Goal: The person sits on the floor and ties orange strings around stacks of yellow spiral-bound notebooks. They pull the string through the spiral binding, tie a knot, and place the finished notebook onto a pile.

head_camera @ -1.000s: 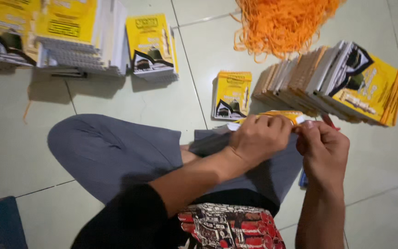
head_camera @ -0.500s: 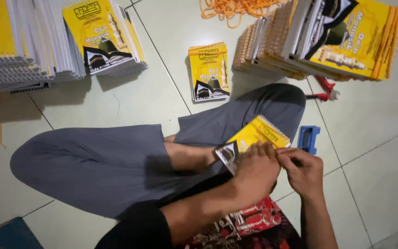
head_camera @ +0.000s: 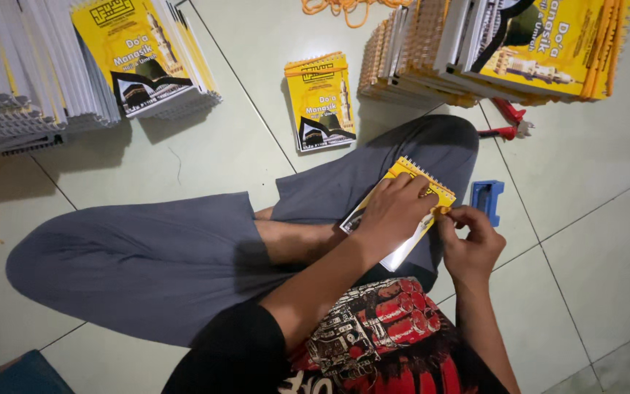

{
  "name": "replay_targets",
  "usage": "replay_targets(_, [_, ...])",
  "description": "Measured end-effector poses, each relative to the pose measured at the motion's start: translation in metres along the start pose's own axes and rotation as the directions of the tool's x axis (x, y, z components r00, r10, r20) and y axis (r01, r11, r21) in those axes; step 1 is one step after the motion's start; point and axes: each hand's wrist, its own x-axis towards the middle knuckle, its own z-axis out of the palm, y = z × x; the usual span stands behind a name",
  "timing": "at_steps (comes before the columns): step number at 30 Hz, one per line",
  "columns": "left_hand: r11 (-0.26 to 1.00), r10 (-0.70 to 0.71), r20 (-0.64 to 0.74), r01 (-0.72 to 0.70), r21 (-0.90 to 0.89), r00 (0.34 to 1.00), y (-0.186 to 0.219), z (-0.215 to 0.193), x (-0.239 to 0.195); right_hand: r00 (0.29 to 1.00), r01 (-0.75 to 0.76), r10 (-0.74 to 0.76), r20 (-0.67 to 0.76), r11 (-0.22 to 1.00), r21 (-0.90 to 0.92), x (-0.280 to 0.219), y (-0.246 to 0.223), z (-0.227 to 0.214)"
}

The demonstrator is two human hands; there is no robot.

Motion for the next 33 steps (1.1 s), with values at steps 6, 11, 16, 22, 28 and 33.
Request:
replay_targets(6, [0.999,-0.022,-0.058,0.019,-0.050,0.998,-0.002,0.014,0.007,0.989,-0.038,0.047,-0.140,0.997,0.064,0.001,-0.016,0.012])
replay_targets(11, [1.000,0.030,-0.078,-0.030,0.005,0.997,-0.005,0.023,0.005,0.992,0.065,-0.072,-0.103,0.995,-0.074,0.010,-0.011,0.011])
replay_targets(16, [0.985,0.110,-0.252,-0.072,0.154,0.961,-0.004,0.023,0.004,0.960,0.266,-0.279,0.003,0.913,-0.308,0.014,-0.001,0.008])
replay_targets(22, [0.989,0.119,-0.345,-0.079,0.128,0.931,-0.003,0.024,0.002,0.947,0.321,-0.297,0.126,0.901,-0.291,0.017,0.005,0.004])
replay_targets(28, [0.998,0.065,-0.323,-0.062,0.019,0.944,-0.011,0.043,0.000,0.950,0.309,-0.282,0.135,0.913,-0.265,0.015,0.032,0.008])
replay_targets(33, [0.876,-0.481,-0.259,0.448,-0.178,0.837,-0.005,-0.053,0.004,0.997,0.075,-0.073,0.016,0.990,-0.122,0.019,-0.005,0.019])
